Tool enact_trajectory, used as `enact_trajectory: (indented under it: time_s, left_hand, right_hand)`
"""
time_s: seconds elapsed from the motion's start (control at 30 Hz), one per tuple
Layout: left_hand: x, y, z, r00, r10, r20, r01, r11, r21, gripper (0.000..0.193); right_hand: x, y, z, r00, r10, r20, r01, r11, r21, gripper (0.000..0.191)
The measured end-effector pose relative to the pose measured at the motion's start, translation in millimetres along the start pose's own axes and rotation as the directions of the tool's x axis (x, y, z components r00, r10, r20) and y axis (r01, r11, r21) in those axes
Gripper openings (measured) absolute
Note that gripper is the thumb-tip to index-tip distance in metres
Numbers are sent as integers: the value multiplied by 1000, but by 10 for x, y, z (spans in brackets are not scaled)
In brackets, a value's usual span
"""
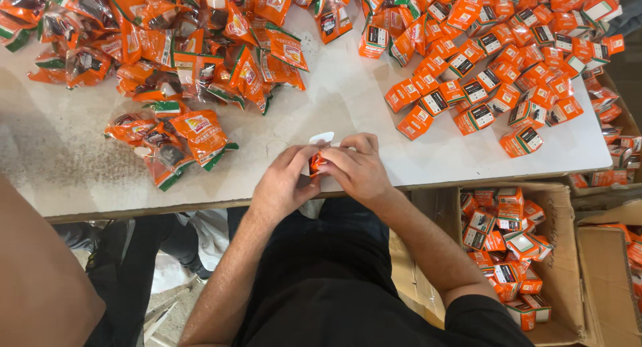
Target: The person picks small orange packaged products from a pile on the table, folds white paper inserts, places a product into a small orange box, and tosses the closed box into a cardboard box beside the table. They repeat this packing cycle continuously, occasionally reaching across the pile to gather more items.
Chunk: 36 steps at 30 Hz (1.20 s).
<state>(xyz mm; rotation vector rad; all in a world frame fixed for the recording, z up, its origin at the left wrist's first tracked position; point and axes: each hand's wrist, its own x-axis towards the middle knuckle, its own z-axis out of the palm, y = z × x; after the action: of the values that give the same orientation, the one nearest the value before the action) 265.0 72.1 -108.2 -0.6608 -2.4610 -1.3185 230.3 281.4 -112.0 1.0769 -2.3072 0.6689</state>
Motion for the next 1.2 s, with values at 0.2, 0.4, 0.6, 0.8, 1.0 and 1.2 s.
enact_trajectory:
  time_s: [0.2, 0.4, 0.6, 0.8, 1.0, 1.2]
  left_hand:
    - [-54, -4, 49, 993, 83, -89, -71, 990, 125, 63]
    - [-144, -46, 66, 961, 124, -246, -103, 990, 98, 49]
    - [-112, 23, 12, 945, 263, -195, -240, 962, 132, 51]
    - [-79, 113, 11, 942, 309, -130, -260, 919, 296, 51]
    - [-78, 79, 15, 938, 318, -139, -283, 932, 227, 44]
    - [-130, 93, 20, 973, 180, -143, -160, 977, 140, 42]
  right_hand:
    - [7, -140, 2, 994, -47, -96, 39, 995, -88, 27]
    - [31, -314, -68, 998, -8, -57, 3, 997, -83, 33]
    - [-57, -312, -81, 998, 23, -54, -26, 998, -57, 38]
    - [-157, -270, 3, 986, 115, -119, -106, 991, 81, 47]
    - [-187, -299, -20, 965, 198, -174, -183, 978, 100, 48]
    - [-209, -210, 81, 982, 158, -105, -145, 982, 121, 42]
